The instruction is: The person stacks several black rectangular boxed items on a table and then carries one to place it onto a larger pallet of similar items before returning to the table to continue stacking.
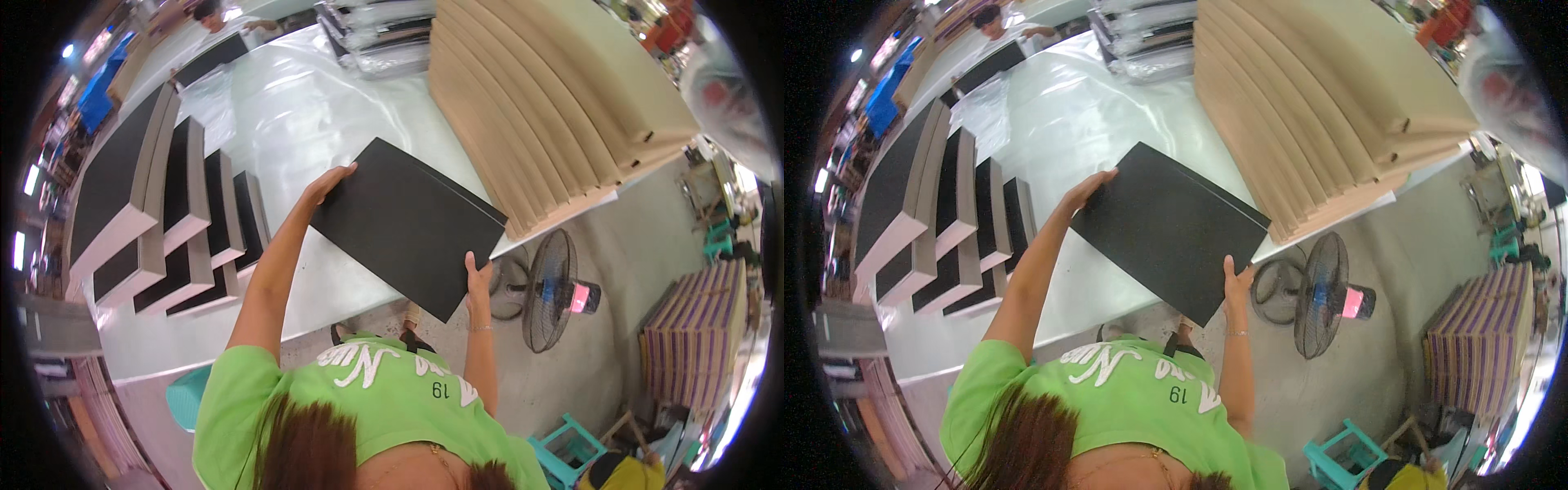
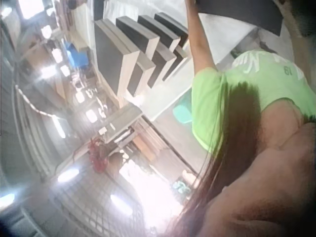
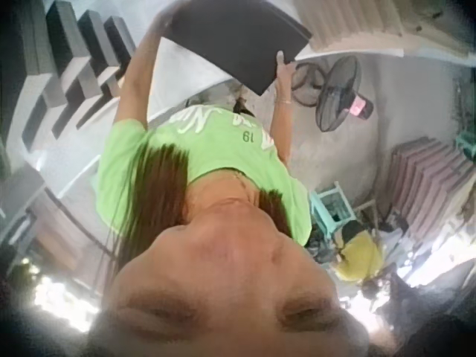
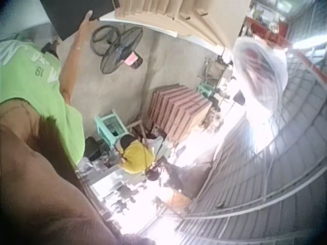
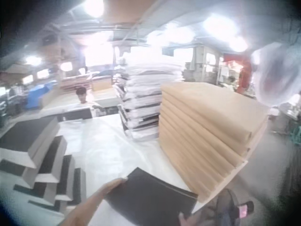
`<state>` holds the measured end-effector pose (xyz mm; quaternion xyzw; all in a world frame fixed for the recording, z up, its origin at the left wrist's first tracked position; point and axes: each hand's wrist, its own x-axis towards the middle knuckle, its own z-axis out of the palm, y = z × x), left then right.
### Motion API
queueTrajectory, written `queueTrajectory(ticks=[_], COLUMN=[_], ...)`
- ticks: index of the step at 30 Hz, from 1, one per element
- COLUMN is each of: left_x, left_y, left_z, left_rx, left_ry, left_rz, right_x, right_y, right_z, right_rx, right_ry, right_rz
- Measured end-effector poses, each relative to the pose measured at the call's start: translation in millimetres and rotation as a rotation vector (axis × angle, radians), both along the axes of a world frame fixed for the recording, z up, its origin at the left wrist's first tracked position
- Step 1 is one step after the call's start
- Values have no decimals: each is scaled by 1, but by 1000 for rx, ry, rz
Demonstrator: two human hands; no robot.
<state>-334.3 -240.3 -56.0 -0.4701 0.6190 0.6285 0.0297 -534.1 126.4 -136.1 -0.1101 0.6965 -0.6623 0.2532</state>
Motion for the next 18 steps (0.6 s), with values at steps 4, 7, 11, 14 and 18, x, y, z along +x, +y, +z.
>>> queueTrajectory(ticks=[4, 7, 11, 14, 18], left_x=[4, 15, 49, 83, 144], left_y=[31, 65, 104, 142, 202], left_z=[18, 32, 27, 46, 97], left_rx=[65, 84, 248, 162, -15], left_ry=[11, 30, 81, 41, 455], left_rz=[113, 167, 279, 514, 803], right_x=[-3, -8, -25, -22, -19], right_y=[20, 41, 52, 40, 11], right_z=[40, 75, 53, 68, 110], right_rx=[-194, -68, -35, -13, -77], right_ry=[-287, -493, -456, -405, -217], right_rz=[197, 268, 354, 410, 574])
